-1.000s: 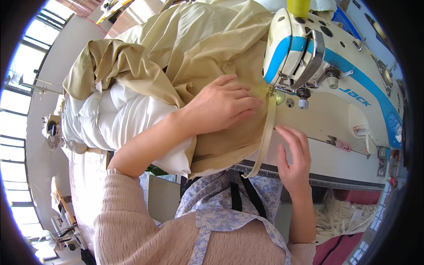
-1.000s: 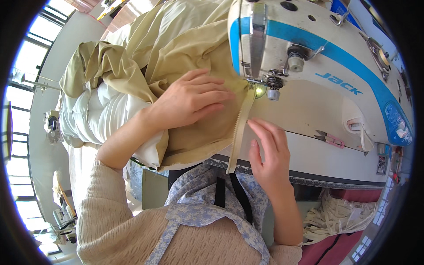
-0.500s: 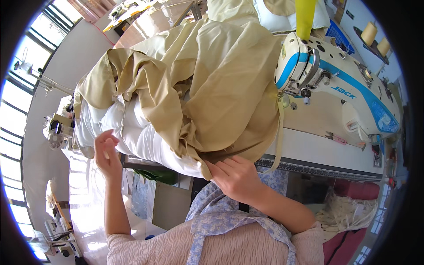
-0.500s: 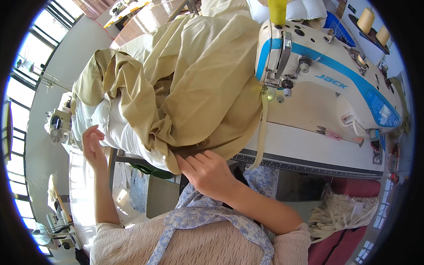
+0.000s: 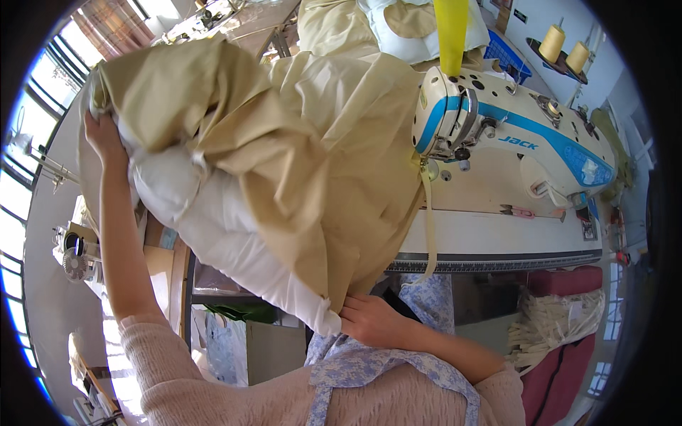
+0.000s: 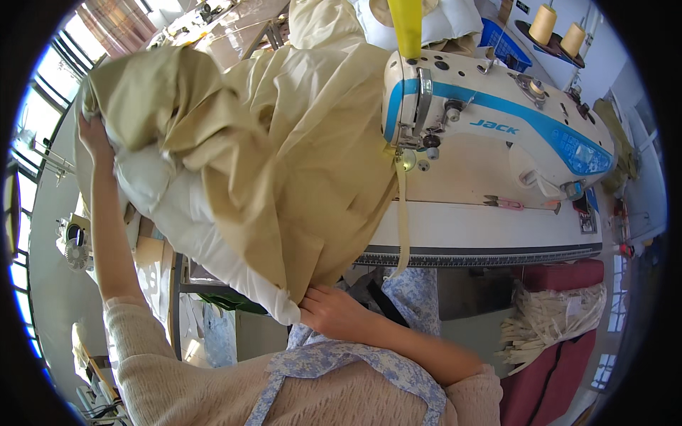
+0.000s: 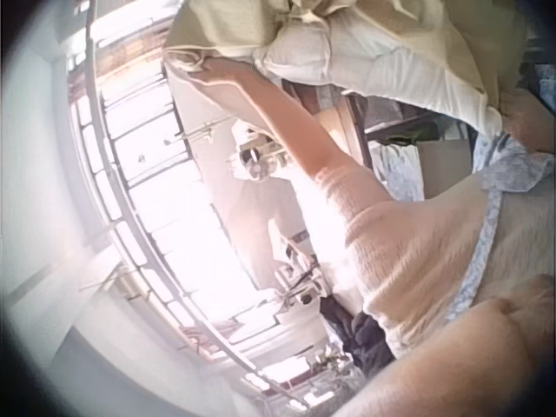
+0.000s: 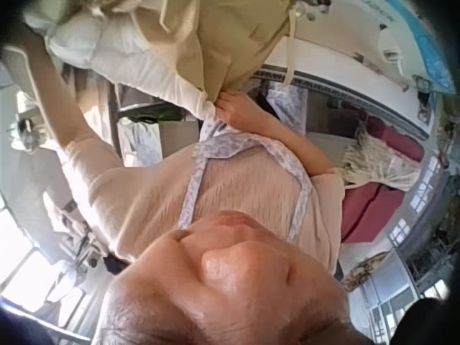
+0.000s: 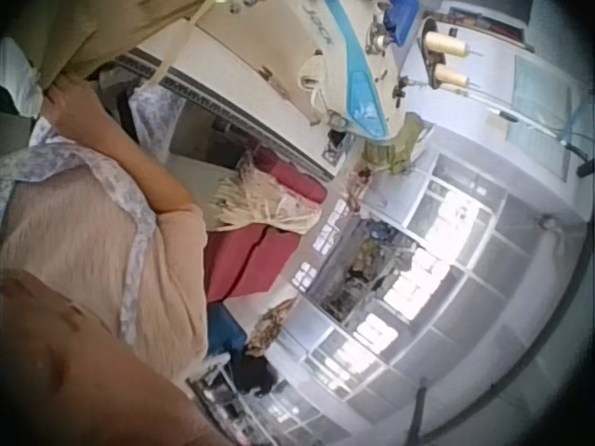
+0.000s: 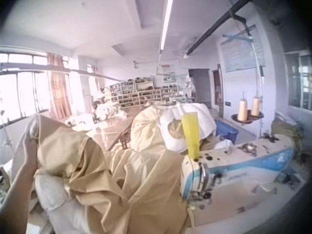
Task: The person sews a zipper into a beige fabric item using a sewing machine. They align the zipper, guide the fabric under the needle, and trim excess thread with scissors. The person repeats the process on another section of the item.
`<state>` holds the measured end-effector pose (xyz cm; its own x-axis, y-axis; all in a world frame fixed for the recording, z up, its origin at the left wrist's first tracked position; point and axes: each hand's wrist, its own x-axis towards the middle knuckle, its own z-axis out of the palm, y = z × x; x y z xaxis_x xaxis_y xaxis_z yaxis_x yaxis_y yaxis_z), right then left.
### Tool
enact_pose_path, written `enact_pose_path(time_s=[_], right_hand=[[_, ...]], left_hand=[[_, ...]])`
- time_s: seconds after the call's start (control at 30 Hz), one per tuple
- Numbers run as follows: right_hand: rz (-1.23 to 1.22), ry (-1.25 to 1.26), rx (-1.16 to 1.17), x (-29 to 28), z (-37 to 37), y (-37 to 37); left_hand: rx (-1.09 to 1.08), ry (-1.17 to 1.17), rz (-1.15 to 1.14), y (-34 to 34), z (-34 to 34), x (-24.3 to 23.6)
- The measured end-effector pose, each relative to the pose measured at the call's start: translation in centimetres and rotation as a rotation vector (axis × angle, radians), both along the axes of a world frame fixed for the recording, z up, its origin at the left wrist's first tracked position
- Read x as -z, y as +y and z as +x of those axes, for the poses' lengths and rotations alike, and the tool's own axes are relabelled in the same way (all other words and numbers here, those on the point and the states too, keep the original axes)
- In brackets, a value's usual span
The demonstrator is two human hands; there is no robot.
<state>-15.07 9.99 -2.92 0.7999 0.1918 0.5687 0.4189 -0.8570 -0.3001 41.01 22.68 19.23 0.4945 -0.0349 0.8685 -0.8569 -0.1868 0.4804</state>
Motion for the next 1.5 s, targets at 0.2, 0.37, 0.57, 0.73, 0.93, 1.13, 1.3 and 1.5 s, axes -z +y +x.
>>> enact_pose_path(time_s=[0.2, 0.37, 0.57, 0.73, 0.93, 1.13, 1.3, 1.5], right_hand=[[-0.029, 0.195, 0.1, 1.2, 1.1, 0.6], [-0.087, 0.305, 0.073, 1.5, -2.1, 0.0], [-0.017, 0.28, 0.065, 2.1, -5.3, -1.0], [0.171, 0.297, 0.137, 2.5, -6.9, -0.6], [0.864, 0.471, 0.724, 1.8, -11.6, -4.3], [1.203, 0.305, 0.506, 5.5, -10.1, -6.1], [1.561, 0.41, 0.373, 2.5, -11.3, -4.5], [0.992, 0.3, 0.279, -0.1, -9.1, -4.0]], left_hand=[[0.196, -0.239, 0.434, -17.0, -15.9, -6.3], [1.093, -0.711, 0.828, -18.5, -38.8, 9.5], [0.413, -0.119, 1.242, -15.7, -38.6, 18.8], [0.341, -0.08, 1.24, -11.6, -36.5, 20.8], [0.288, -0.429, 1.238, -12.2, -39.1, 15.9], [0.931, -0.496, 1.039, -15.1, -42.5, 16.7], [0.877, -0.294, 1.081, -14.4, -42.4, 18.1], [0.752, -0.436, 1.114, -15.9, -42.9, 18.1]])
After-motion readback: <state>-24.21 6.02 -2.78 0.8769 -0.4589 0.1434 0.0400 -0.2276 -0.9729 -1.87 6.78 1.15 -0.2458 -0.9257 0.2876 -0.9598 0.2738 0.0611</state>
